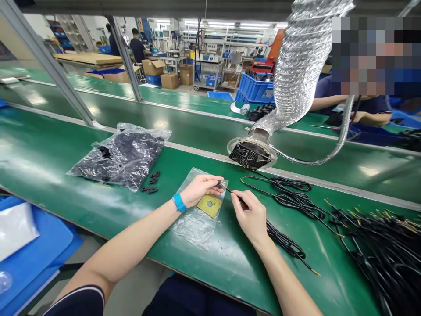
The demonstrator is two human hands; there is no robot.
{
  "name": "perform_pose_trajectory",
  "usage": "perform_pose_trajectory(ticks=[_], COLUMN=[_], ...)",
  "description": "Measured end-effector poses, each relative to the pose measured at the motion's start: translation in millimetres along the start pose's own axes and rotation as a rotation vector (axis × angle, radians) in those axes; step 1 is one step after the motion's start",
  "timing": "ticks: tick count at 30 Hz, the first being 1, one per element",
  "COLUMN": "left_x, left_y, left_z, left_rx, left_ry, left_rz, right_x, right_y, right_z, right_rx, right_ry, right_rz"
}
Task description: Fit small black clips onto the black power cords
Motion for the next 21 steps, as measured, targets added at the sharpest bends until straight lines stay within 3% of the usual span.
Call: perform_pose_trajectory(ticks=[15,21], left_x=[-11.6,-16.3], left_y=[3.6,6.2], left_z=[9.1,13.5], left_rx=[0.016,0.007], left_ry=[0.122,0.179], left_rz=[-0.311,-0.436], right_x=[-6.5,-5.6], right_y=[-1.3,-1.9], right_z=[2.7,1.7], right_rx=[-0.027,-0.027], right_ry=[-0.085,-0.05], right_rz=[0.207,0.215])
Point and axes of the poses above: each hand's wrist, its own z-axis away from the middle knuckle, its own y-axis out of the palm, x = y × z, the point moved 3 cm from there along -z, towards the middle knuckle, and after that the axes turned 1 degree about -z, right-handed, at the moved point
